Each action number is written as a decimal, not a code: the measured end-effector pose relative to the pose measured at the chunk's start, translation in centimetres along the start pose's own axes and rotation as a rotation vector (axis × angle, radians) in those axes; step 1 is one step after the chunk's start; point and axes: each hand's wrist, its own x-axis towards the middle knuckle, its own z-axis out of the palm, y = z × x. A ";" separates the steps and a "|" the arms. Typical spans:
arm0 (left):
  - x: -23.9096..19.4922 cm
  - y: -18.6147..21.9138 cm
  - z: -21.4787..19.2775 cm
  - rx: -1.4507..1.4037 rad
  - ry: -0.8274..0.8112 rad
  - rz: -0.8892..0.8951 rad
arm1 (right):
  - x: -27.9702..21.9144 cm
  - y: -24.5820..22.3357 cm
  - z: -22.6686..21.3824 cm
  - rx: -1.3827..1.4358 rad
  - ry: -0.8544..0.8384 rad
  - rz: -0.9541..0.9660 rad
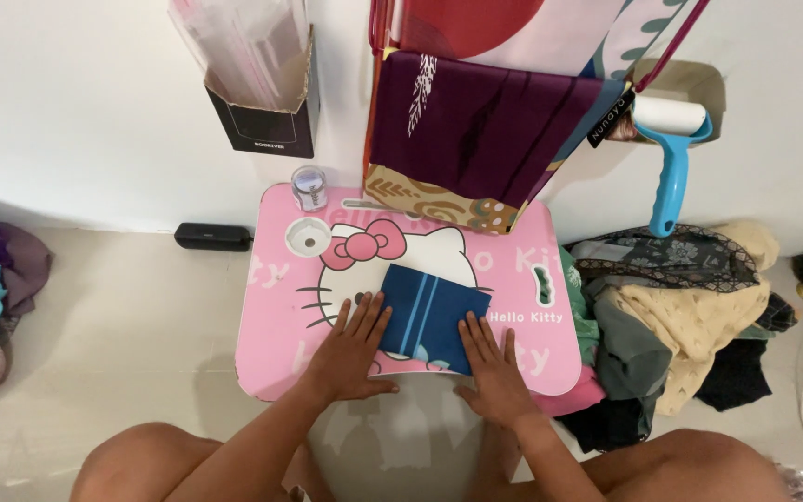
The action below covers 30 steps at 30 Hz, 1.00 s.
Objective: The person uses a lint roller on a blue cloth placed on a pink Hello Kitty tray, then folds the cloth and places it into a clear plastic bag. The person smooths the cloth inside the bag and seals it.
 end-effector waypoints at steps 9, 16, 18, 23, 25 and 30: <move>-0.7 -1.4 0.8 0.037 0.128 -0.014 | -2.1 4.4 -17.3 0.362 0.916 -0.029; 3.2 -1.3 3.8 0.020 0.293 0.047 | -0.8 10.2 -27.5 0.390 0.961 0.511; 4.9 0.7 4.0 0.082 0.367 0.043 | 0.8 10.8 -27.3 0.543 0.855 0.537; 8.5 6.4 6.3 0.091 0.352 0.000 | 4.6 13.5 -26.3 0.553 0.881 0.454; 9.9 7.8 3.7 0.120 0.341 -0.011 | 5.6 15.9 -25.4 0.499 0.952 0.336; 11.6 10.0 -2.7 -0.605 -0.193 -0.026 | 3.0 13.9 -26.5 0.245 1.350 0.108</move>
